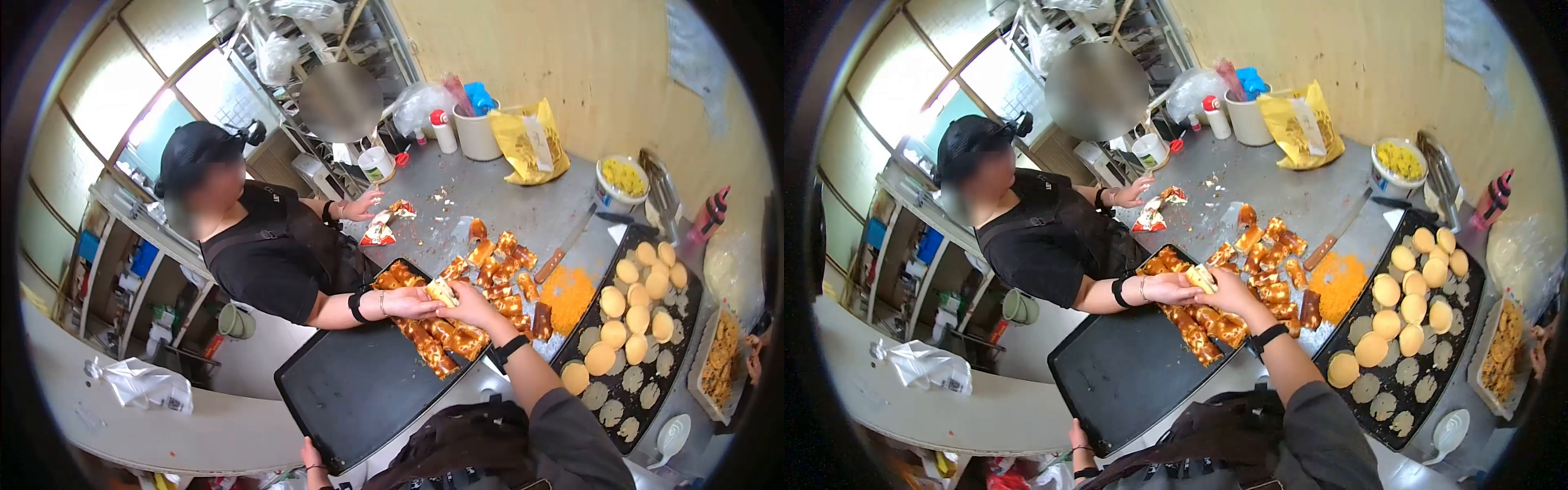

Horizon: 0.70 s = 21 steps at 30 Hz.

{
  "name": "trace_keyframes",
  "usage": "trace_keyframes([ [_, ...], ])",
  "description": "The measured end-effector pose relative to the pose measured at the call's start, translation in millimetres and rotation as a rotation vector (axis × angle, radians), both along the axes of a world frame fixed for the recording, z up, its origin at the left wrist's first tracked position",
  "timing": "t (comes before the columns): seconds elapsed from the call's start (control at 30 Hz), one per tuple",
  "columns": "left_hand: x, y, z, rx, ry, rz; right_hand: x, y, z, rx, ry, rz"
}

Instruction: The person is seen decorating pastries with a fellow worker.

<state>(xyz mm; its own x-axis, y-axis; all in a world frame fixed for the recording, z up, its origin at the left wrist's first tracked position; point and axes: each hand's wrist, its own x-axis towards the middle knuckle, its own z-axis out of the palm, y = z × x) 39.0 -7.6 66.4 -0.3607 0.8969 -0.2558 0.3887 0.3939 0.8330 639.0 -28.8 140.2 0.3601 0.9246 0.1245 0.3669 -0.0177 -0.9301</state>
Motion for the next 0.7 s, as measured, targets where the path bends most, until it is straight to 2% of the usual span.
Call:
trace_keyframes([
  [0.1,-6,-2,0,-0.079,0.063,0.038,9,-4,1,0.058,-0.019,-0.015],
  [0.13,-11,2,-3,-0.011,0.043,-0.054,13,-10,6,0.081,0.059,0.004],
  [0.2,-11,-1,-6,-0.024,-0.192,-0.014,25,-20,-5,0.089,0.090,-0.022],
  [0.23,-7,0,0,-0.056,-0.203,-0.022,32,-32,2,0.050,0.084,-0.026],
  [0.3,19,-9,24,-0.112,-0.153,0.032,47,-44,-34,0.111,0.421,-0.027],
  [0.33,18,-6,21,-0.108,-0.178,0.009,56,-52,-45,0.148,0.584,-0.020],
  [0.37,10,-3,17,-0.102,-0.206,-0.007,73,-68,-55,0.034,0.440,-0.112],
  [0.4,8,-5,15,-0.094,-0.236,-0.017,83,-88,-31,-0.002,0.505,-0.200],
  [0.43,29,-14,31,-0.104,-0.296,0.022,97,-100,-39,0.042,0.493,-0.295],
  [0.47,26,-16,28,-0.109,-0.261,0.019,109,-112,-31,0.075,0.461,-0.420],
  [0.5,21,-13,25,-0.110,-0.224,0.014,131,-117,-65,0.096,0.256,-0.531],
  [0.57,16,-9,23,-0.111,-0.134,-0.007,153,-141,-43,-0.080,0.058,-0.673],
  [0.67,12,-8,19,-0.103,-0.035,-0.019,176,-152,-72,0.039,-0.057,-0.857],
  [0.7,12,-8,16,-0.097,-0.042,-0.012,183,-155,-85,-0.076,-0.124,-0.839],
])
